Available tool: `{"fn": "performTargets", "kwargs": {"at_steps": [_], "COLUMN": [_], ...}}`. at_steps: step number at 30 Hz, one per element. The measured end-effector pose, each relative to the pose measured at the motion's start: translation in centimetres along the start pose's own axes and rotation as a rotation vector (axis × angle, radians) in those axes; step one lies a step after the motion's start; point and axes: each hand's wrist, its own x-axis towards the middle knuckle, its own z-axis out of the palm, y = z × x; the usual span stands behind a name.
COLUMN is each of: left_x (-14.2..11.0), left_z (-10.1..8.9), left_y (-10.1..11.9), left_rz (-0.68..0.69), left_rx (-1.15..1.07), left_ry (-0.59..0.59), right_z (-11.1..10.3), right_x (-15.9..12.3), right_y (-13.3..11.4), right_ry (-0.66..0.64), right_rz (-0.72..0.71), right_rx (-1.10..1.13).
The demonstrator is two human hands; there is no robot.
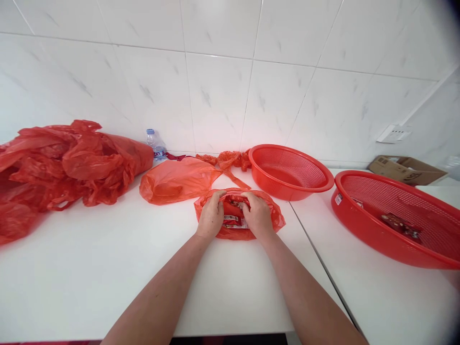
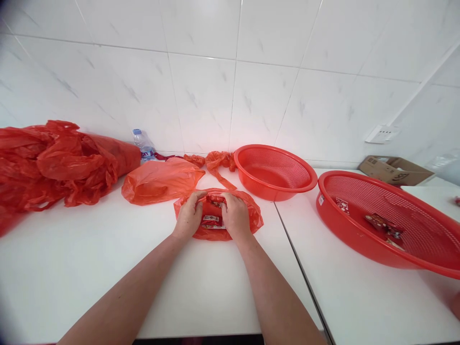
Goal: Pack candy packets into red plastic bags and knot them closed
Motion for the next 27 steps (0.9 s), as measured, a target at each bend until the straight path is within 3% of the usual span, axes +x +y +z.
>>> {"fn": "performTargets", "kwargs": {"at_steps": [7,16,19,23,27], "left_x": [0.0,0.3,0.2,0.2,0.2], "left_z": [0.4,0.2,0.1,0.0,0.0], "left_y": [-0.2,-0.5,-0.3,-0.1,-0.3], "left_rz": [-0.081,-0.022,-0.016,-0.036,-0.067], "left_rx": [-0.045,-0.017,-0.025,-0.002,-0.009], "left_ry": [0.032,0.064,0.089,0.117,0.145], "right_z": [-0.1,-0.4,-0.6,0.0,0.7], "right_x": [0.0,-0.1,0.0,0.1,-0.2], "right_y": [-0.1,0.0,0.5,2.1,3.0], "right_ry": [-0.01,-0.019,-0.009,-0.089,-0.251], "right_rz": [0.013,0.011,0.069,0.156,0.133], "right_rx": [0.231,0.301,0.246,0.073,0.038]}}
